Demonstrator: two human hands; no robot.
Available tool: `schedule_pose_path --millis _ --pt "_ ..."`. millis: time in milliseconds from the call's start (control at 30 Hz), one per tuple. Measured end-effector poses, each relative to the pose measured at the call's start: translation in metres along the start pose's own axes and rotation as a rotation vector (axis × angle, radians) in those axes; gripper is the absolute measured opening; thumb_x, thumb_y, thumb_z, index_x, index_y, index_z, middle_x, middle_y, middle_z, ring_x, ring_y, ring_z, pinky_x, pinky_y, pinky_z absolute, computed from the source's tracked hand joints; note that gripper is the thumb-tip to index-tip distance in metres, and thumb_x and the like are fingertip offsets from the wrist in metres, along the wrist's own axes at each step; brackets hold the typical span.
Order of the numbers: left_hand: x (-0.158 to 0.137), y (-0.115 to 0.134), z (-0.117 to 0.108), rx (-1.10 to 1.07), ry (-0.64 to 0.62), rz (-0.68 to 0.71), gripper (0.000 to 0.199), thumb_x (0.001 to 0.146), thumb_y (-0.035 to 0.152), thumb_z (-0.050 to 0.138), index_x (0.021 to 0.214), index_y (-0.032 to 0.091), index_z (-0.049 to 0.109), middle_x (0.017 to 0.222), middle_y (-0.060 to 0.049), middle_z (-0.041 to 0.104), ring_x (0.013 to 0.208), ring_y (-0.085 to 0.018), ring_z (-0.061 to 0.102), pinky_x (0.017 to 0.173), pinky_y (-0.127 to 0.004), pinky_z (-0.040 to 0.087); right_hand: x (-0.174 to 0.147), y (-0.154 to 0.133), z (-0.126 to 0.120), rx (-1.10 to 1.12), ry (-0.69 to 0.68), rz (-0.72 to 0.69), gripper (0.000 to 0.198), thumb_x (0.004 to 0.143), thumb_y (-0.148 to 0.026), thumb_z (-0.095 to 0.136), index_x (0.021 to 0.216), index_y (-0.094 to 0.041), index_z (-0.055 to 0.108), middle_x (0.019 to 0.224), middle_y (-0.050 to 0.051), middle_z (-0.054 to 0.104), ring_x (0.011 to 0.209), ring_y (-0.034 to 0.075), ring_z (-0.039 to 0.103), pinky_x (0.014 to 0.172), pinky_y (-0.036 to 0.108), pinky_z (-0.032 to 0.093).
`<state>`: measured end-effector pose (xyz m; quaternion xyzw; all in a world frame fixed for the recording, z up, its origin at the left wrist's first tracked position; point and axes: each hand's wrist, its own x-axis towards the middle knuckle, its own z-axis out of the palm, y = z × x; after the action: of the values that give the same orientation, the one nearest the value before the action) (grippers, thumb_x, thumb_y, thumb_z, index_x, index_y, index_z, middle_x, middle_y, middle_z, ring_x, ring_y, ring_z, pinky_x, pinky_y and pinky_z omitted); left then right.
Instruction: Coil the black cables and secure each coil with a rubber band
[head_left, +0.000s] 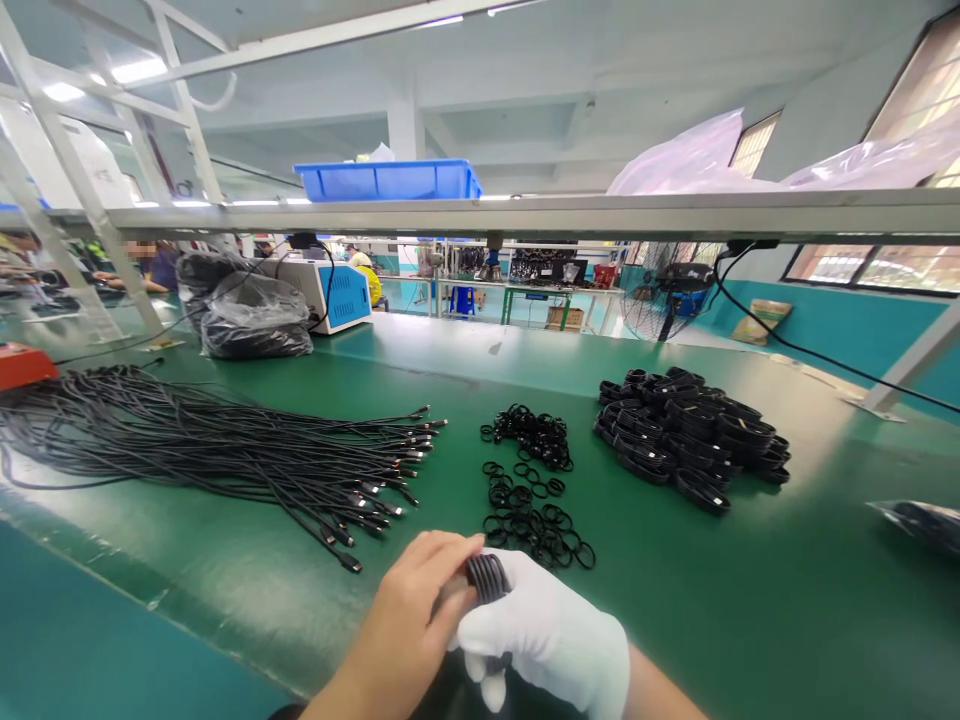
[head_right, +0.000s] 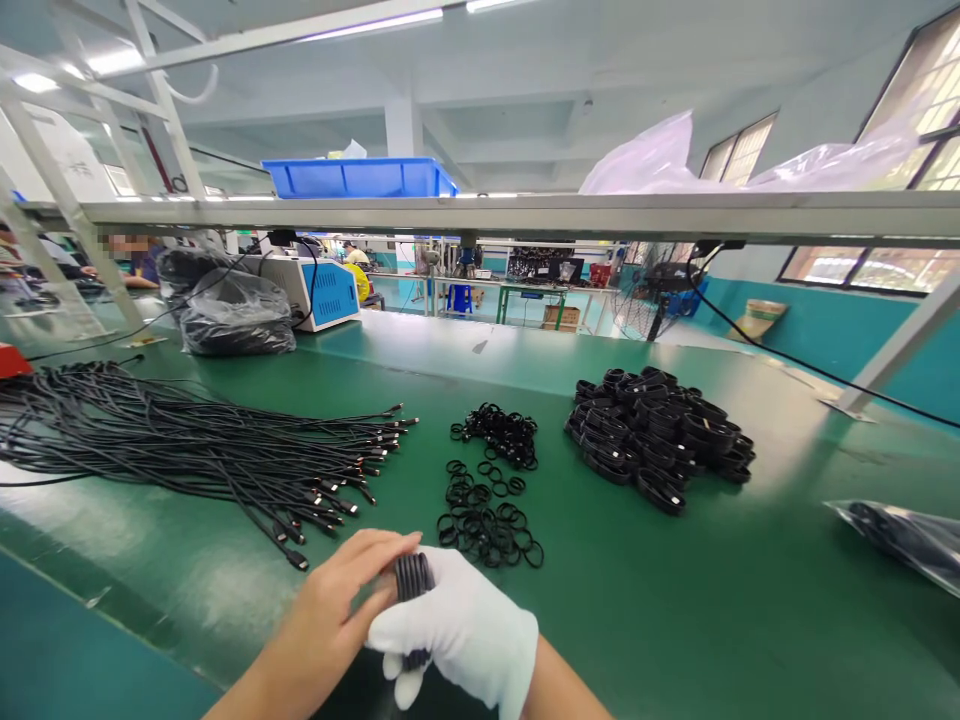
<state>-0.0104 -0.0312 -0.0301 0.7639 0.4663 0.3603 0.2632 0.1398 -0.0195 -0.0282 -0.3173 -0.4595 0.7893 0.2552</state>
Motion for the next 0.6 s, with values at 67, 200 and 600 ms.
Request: schedule_pose_path --millis 67,200,600 --pt "-0.003 -0.003 0.002 0.045 0.011 0.05 0.031 0.086 0.017 0.048 0.113 0.023 0.062 0.106 -0.005 0.066 0.097 -0.019 0.058 0.088 -0.03 0.047 0.0 0.001 0.0 -0.03 0.002 -0.003 0.012 0.055 -0.016 0.06 0.066 -0.011 0.058 0.048 -0.003 0.052 0.039 0.009 0.049 0.039 0.019 0.044" --pt "-0.005 -0.005 0.009 0.161 0.091 0.13 0.028 0.085 0.016 0.049 0.108 0.021 0.065 0.098 -0.006 0.069 0.088 -0.021 0.061 0.08 -0.031 0.051 -0.001 0.004 -0.001 -0.088 0.007 -0.04 0.009 0.055 -0.012 0.062 0.06 -0.012 0.054 0.049 -0.003 0.053 0.04 0.007 0.05 0.039 0.016 0.041" --pt "0.02 -0.009 -0.011 0.0 -0.153 -0.151 0.034 0.085 0.025 0.049 0.116 0.02 0.06 0.108 -0.007 0.066 0.093 -0.019 0.061 0.084 -0.029 0.048 0.003 0.001 -0.003 0.069 0.171 -0.035 0.011 0.053 -0.015 0.062 0.061 -0.012 0.055 0.043 -0.002 0.05 0.035 0.009 0.046 0.033 0.019 0.039"
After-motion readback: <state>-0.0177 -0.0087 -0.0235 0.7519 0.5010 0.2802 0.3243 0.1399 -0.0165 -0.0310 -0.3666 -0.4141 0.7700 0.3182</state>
